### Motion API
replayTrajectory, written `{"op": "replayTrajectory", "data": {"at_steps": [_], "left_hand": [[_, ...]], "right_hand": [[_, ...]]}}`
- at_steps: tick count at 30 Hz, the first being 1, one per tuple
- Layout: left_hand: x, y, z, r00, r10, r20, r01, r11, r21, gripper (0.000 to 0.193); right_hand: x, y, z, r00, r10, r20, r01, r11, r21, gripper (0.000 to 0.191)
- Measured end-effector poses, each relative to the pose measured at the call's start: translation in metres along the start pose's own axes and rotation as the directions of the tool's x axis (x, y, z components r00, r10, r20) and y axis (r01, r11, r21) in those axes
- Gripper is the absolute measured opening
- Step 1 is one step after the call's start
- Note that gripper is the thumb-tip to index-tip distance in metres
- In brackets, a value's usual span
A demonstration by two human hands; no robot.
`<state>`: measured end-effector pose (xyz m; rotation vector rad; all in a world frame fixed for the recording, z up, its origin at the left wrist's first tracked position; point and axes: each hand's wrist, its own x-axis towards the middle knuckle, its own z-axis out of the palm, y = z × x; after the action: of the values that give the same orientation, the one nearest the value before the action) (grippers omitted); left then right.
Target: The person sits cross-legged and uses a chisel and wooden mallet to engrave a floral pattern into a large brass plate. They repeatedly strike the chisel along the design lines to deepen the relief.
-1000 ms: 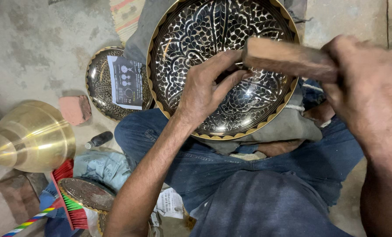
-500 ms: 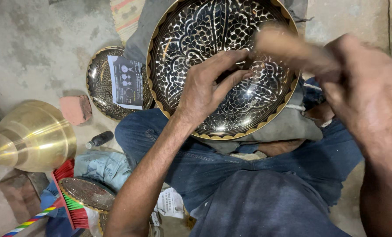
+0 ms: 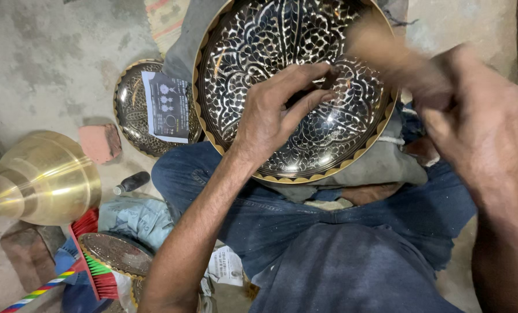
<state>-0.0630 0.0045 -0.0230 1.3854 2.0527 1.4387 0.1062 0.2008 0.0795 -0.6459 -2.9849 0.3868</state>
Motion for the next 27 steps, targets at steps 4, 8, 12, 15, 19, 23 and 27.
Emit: {"op": "replayTrajectory", "data": {"at_steps": [4,8,12,15,19,23,27], "left_hand": [[0.0,0.0,-0.001,1.0,-0.02,0.016,0.02,1.0,0.012,0.033],[0.0,0.001,-0.001,1.0,-0.008,0.006,0.008,1.0,0.021,0.032],[0.0,0.002,0.0,0.999,-0.03,0.012,0.03,0.998,0.046,0.033],[0.0,0.002,0.0,0.999,-0.045,0.029,0.044,0.999,0.023,0.035],[0.0,0.002,0.0,1.0,-0.008,0.011,0.008,0.999,0.031,0.034],[0.001,0.003,0.0,1.0,-0.02,0.022,0.02,1.0,0.015,0.033],[0.001,0.005,-0.002,1.0,-0.012,0.006,0.012,1.0,0.025,0.034]], "right_hand": [[-0.002,0.0,0.001,0.976,0.126,0.178,-0.099,0.984,-0.149,0.034],[-0.008,0.004,-0.001,0.998,0.058,0.012,-0.059,0.991,0.12,0.023],[-0.006,0.003,-0.002,0.996,-0.047,0.079,0.065,0.968,-0.244,0.037],[-0.003,0.001,-0.003,0.999,0.0,-0.038,0.003,0.995,0.1,0.036],[-0.003,0.003,-0.001,0.994,-0.022,0.11,0.032,0.995,-0.092,0.041],[-0.011,0.011,0.001,0.999,-0.029,-0.045,0.041,0.95,0.31,0.022],[-0.011,0.017,0.006,1.0,0.008,-0.017,-0.004,0.976,0.217,0.04]]}}
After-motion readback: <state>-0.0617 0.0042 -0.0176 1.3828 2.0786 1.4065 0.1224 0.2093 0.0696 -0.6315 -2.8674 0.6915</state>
